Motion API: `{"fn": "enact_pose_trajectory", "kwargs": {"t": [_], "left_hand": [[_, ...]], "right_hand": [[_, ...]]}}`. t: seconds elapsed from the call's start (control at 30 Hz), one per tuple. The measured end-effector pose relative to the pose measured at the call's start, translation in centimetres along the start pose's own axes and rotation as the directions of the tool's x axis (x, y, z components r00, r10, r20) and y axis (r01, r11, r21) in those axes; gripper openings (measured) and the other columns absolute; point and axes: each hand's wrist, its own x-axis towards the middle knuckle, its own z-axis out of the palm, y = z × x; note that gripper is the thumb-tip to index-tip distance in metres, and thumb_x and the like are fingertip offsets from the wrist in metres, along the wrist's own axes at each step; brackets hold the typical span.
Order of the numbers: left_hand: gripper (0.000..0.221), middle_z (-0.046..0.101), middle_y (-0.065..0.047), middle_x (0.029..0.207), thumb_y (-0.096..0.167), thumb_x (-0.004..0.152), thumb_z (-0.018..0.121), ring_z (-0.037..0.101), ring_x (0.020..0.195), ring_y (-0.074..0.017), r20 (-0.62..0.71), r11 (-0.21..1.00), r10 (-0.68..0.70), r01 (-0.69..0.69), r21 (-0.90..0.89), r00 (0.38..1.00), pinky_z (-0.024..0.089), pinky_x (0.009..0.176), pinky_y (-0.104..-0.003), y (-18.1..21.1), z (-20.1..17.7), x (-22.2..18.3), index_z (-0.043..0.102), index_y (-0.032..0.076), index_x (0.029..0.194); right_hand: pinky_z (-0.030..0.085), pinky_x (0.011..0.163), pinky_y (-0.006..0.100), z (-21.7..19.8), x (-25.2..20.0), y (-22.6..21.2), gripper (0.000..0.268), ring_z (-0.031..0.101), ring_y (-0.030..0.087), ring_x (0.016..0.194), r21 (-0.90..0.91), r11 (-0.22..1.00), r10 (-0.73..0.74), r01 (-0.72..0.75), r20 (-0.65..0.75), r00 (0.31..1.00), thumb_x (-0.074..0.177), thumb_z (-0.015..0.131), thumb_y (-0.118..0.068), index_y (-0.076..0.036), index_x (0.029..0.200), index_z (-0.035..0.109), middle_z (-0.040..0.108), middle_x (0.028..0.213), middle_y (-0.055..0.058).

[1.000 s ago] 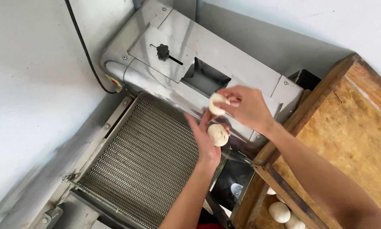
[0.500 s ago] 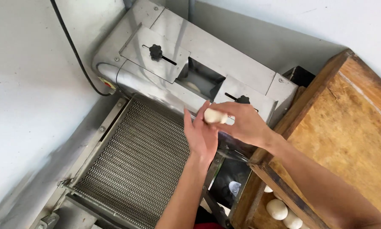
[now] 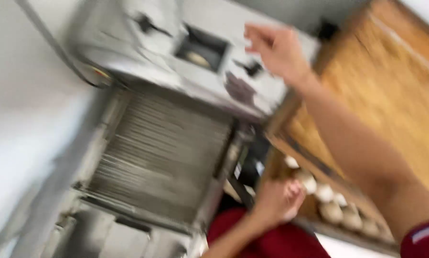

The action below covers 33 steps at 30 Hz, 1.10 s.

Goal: Shaping bread dough balls into baguettes using a machine and arranging them on metal baking trays.

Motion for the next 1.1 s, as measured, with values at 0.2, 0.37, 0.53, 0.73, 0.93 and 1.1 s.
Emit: {"fn": "enact_pose_trajectory", "kwargs": {"t": [0.2,0.37,0.53,0.73,0.93,1.1], "left_hand": [[0.044,0.066,-0.017,0.074,0.033,0.107,0.057,0.070,0.062,-0.0278,0.012,0.458,0.120,-0.066,0.886,0.993,0.058,0.055,-0.040,-2.9,5.2,2.5,0.073,0.000,0.082],[0.052,0.063,-0.018,0.078,0.025,0.082,0.075,0.065,0.062,-0.0302,-0.048,0.388,0.289,-0.071,0.919,0.956,0.055,0.046,-0.042,-4.6,7.9,3.5,0.062,-0.004,0.124],[0.039,0.070,-0.014,0.095,0.022,0.084,0.084,0.071,0.081,-0.0233,-0.253,0.772,0.250,-0.034,0.635,0.935,0.059,0.072,-0.037,1.5,6.1,-3.6,0.061,0.003,0.109],[0.070,0.065,-0.011,0.128,0.010,0.084,0.084,0.067,0.116,-0.0208,-0.607,0.903,0.352,-0.430,0.019,0.712,0.063,0.093,-0.035,7.1,-1.2,-3.0,0.049,0.005,0.144],[0.086,0.047,-0.008,0.148,0.013,0.083,0.082,0.049,0.135,-0.0188,-0.594,0.861,0.438,-0.505,0.061,0.675,0.057,0.098,-0.038,11.5,-7.7,-1.2,0.035,0.006,0.154],[0.051,0.068,-0.012,0.135,0.021,0.094,0.074,0.066,0.126,-0.0234,-0.697,0.905,0.365,-0.411,0.110,0.617,0.055,0.105,-0.039,10.4,-11.6,-3.5,0.060,0.002,0.140]], "right_hand": [[0.064,0.074,0.023,-11.7,-13.3,-4.3,0.031,0.078,0.014,0.095,0.073,0.990,0.119,-0.121,0.028,0.992,0.113,0.061,-0.015,0.002,0.138,0.065,0.077,0.117,0.013],[0.035,0.031,0.023,-14.3,-19.4,-7.2,0.034,0.059,0.021,0.045,-0.156,0.965,0.234,-0.212,0.140,0.962,0.107,0.056,-0.030,-0.009,0.131,0.069,0.079,0.092,0.011],[0.058,0.061,0.030,-13.1,-21.5,-7.7,0.033,0.077,0.015,0.079,-0.112,0.994,0.047,-0.008,0.349,0.936,0.103,0.059,-0.026,-0.010,0.131,0.069,0.079,0.106,0.012],[0.060,0.084,0.037,-7.0,-17.4,-9.7,0.043,0.073,0.017,0.100,0.081,0.951,0.206,-0.299,0.556,0.805,0.093,0.068,-0.027,-0.011,0.134,0.068,0.078,0.118,0.008],[0.062,0.080,0.032,-1.6,-6.8,-10.8,0.047,0.077,0.019,0.092,0.006,0.974,0.216,-0.227,0.283,0.935,0.085,0.080,-0.031,-0.008,0.125,0.073,0.080,0.106,0.007],[0.059,0.075,0.038,5.9,4.5,-6.5,0.037,0.075,0.027,0.085,-0.219,0.961,-0.159,0.166,0.047,0.986,0.088,0.079,-0.027,-0.003,0.115,0.076,0.077,0.102,0.018]]}}
